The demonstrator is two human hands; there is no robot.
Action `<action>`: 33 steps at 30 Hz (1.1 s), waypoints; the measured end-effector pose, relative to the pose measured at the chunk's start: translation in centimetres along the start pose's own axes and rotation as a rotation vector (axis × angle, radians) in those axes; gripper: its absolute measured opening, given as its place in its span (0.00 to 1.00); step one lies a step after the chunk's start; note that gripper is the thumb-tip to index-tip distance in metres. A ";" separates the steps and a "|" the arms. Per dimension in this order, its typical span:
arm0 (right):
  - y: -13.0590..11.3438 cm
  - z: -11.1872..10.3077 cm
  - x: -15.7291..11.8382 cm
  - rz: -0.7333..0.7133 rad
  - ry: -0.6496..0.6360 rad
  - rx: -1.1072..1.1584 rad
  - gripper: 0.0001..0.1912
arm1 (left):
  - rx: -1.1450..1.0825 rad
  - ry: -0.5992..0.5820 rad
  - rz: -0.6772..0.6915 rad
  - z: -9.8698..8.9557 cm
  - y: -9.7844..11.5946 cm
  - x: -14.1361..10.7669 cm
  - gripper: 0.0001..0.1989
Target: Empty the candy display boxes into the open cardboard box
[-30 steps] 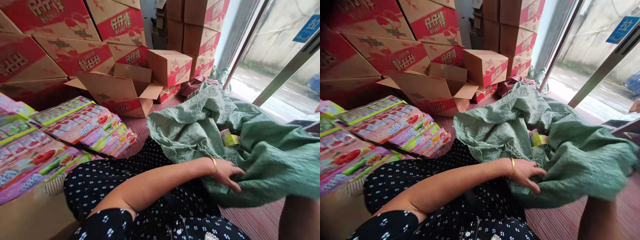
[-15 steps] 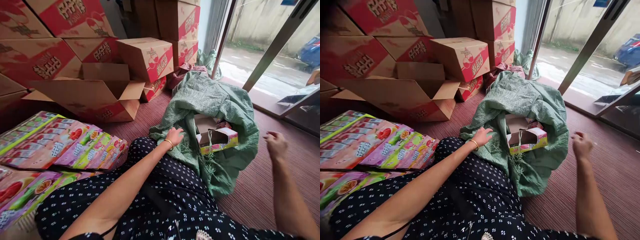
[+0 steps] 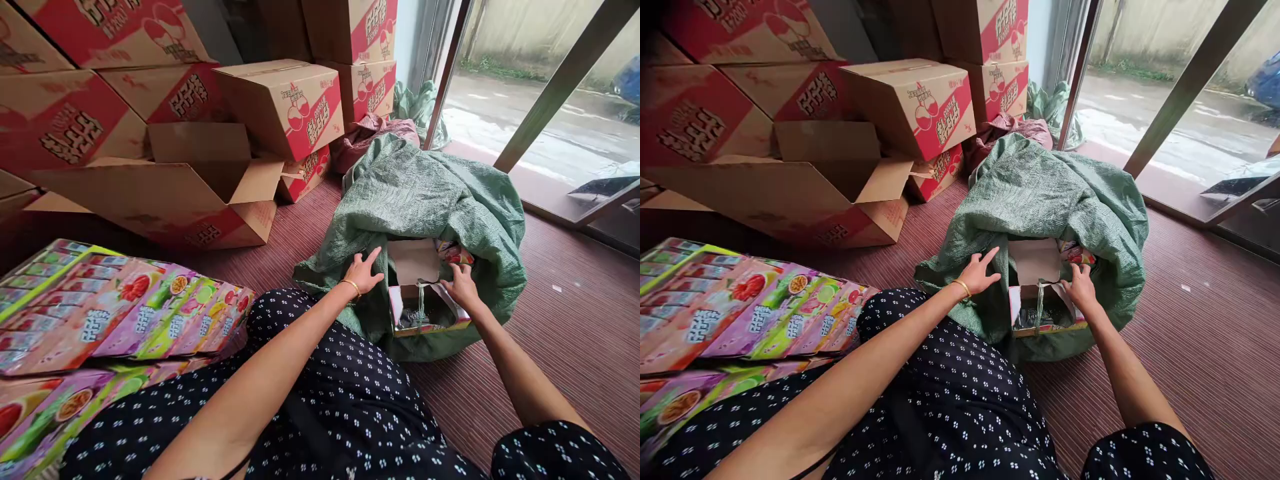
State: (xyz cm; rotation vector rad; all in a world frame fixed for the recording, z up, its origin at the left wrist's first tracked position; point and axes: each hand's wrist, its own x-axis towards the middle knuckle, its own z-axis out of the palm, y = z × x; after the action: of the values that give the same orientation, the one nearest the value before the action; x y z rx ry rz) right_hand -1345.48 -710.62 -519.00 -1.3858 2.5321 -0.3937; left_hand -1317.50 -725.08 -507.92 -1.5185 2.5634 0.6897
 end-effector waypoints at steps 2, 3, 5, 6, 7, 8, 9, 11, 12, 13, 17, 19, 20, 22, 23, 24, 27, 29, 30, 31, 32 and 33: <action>-0.6 1.4 -0.2 -0.047 0.059 0.046 0.38 | 0.033 -0.014 0.015 -0.6 1.2 1.8 0.42; -1.1 2.2 -0.4 -0.065 0.076 0.045 0.40 | 0.049 -0.039 0.021 -1.0 1.6 2.7 0.42; -2.2 3.8 -0.9 -0.061 0.109 -0.011 0.44 | 0.075 -0.091 0.022 -1.7 2.3 4.3 0.42; -2.7 4.6 -1.2 -0.043 0.135 -0.052 0.44 | 0.083 -0.099 0.019 -2.1 2.5 5.0 0.42; -3.2 5.3 -1.4 -0.028 0.171 -0.095 0.42 | 0.084 -0.086 0.011 -2.6 2.7 5.7 0.42; -3.6 5.8 -1.6 -0.026 0.211 -0.134 0.40 | 0.078 -0.050 0.001 -3.1 2.7 6.3 0.42; -4.0 6.1 -1.7 -0.043 0.248 -0.166 0.38 | 0.064 0.003 -0.003 -3.6 2.7 6.9 0.42; -4.6 6.3 -1.6 -0.135 0.277 -0.216 0.33 | 0.011 0.115 0.019 -4.6 2.7 8.0 0.43; -4.9 6.1 -1.5 -0.195 0.265 -0.243 0.30 | -0.024 0.159 0.042 -5.2 2.6 8.5 0.44; -5.1 5.9 -1.3 -0.254 0.241 -0.277 0.27 | -0.063 0.194 0.070 -5.8 2.5 9.0 0.45; -5.8 4.4 -0.2 -0.433 0.114 -0.442 0.15 | -0.223 0.345 0.173 -8.1 1.9 10.4 0.49; -5.6 3.3 0.4 -0.508 0.055 -0.492 0.13 | -0.255 0.436 0.226 -9.5 1.6 10.6 0.49; -5.5 2.6 0.7 -0.540 0.031 -0.505 0.12 | -0.253 0.467 0.253 -10.2 1.5 10.6 0.49; -5.1 0.8 1.0 -0.589 -0.011 -0.515 0.12 | -0.227 0.499 0.294 -11.6 1.2 10.4 0.49; -5.0 -0.5 1.1 -0.599 -0.035 -0.515 0.12 | -0.210 0.502 0.302 -12.2 1.1 10.4 0.49; -4.9 -1.9 1.2 -0.592 -0.055 -0.511 0.12 | -0.196 0.501 0.302 -12.8 1.0 10.3 0.49; -5.5 -6.4 1.8 -0.441 -0.049 -0.442 0.12 | -0.170 0.507 0.279 -13.8 0.6 10.4 0.49; -6.8 -8.8 3.1 -0.241 -0.003 -0.390 0.13 | -0.160 0.533 0.282 -14.1 0.3 10.6 0.49; -7.8 -9.7 4.0 -0.148 0.010 -0.371 0.14 | -0.157 0.552 0.289 -14.2 0.3 10.6 0.49; -8.9 -10.3 5.1 -0.075 0.017 -0.354 0.15 | -0.154 0.575 0.296 -14.3 0.3 10.7 0.48; -10.1 -10.8 6.4 -0.026 0.024 -0.335 0.15 | -0.152 0.600 0.301 -14.6 0.3 10.7 0.48; -11.4 -11.3 7.9 0.001 0.037 -0.309 0.16 | -0.148 0.627 0.303 -14.9 0.4 10.7 0.47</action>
State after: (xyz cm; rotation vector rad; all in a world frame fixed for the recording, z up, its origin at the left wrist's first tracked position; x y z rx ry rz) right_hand -1344.39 -721.80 -505.08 -1.4905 2.7111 -0.0255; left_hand -1320.98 -739.82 -497.59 -1.6062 3.3239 0.4898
